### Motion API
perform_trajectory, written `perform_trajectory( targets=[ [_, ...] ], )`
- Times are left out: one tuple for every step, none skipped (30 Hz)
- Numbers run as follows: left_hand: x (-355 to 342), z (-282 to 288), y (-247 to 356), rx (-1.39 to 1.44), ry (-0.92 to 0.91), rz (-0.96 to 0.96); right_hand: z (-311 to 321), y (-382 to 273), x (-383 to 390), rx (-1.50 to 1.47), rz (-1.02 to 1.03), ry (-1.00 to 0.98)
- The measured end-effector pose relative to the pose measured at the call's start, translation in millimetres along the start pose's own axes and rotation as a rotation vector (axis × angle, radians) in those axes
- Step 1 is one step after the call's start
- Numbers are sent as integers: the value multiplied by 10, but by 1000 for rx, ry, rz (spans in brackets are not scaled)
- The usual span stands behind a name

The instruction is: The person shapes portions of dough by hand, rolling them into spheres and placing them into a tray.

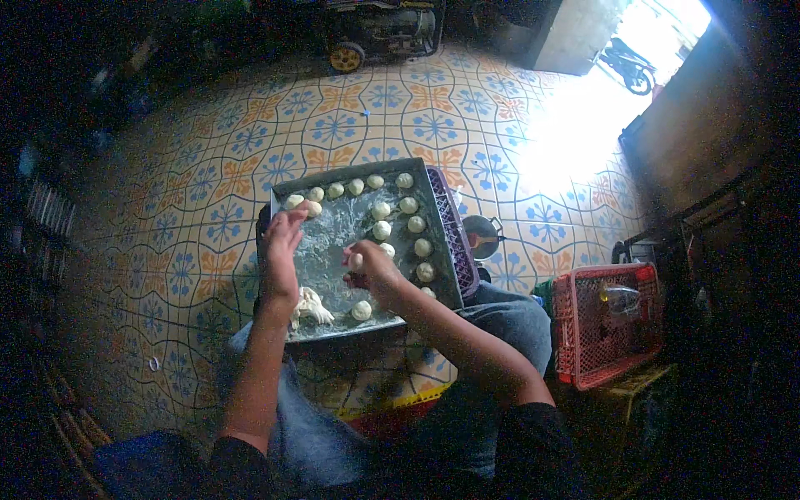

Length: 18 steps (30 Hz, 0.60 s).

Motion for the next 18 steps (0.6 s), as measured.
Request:
perform_trajectory(
  targets=[
    [-38,120,-42,36,34,49,-98,-118,115,12,-1,-5],
    [-32,198,-36,36,44,63,-183,-400,279,6,207,-1],
    [-24,206,36,-2,25,47,-222,-654,471,-1,418,11],
    [-35,220,60,-38,6,24,-262,-708,557,8,412,17],
    [-53,313,63,-37,16,23,-364,-910,728,-19,609,10],
    [-74,417,52,-33,29,14,-440,-1043,873,-48,804,0],
    [-89,475,72,-24,38,2,-425,-965,823,-43,807,-7],
    [-94,473,109,-16,38,-3,-346,-803,702,99,876,-11],
    [-83,500,164,-11,55,-2,-263,-569,529,238,940,-18],
    [-71,487,202,1,64,3,-71,-183,181,425,894,5],
    [-65,442,198,16,52,8,64,69,11,937,1080,116],
    [-64,503,210,21,53,-6,156,196,-3,1182,1187,222],
    [-74,586,268,21,59,-27,188,239,14,1422,1293,326],
    [-65,665,286,17,80,-22,191,92,86,1261,1268,359],
    [-73,724,338,25,103,-38,178,-86,102,1103,1236,390],
    [-24,696,326,38,108,-34,282,-220,84,1108,1145,506],
    [6,700,344,42,105,-24,251,-369,140,925,1135,495],
    [41,706,367,33,91,-30,246,-307,130,927,1095,460]
  ],
)
Point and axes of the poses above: each hand's wrist, its own x-axis away from the middle knuckle, its own z-axis out of the back of the hand, y = z × x, the point moved 8 cm from there along -x, towards the middle knuckle, and after that the axes turned 14 degrees about y, right-handed, at the moved point
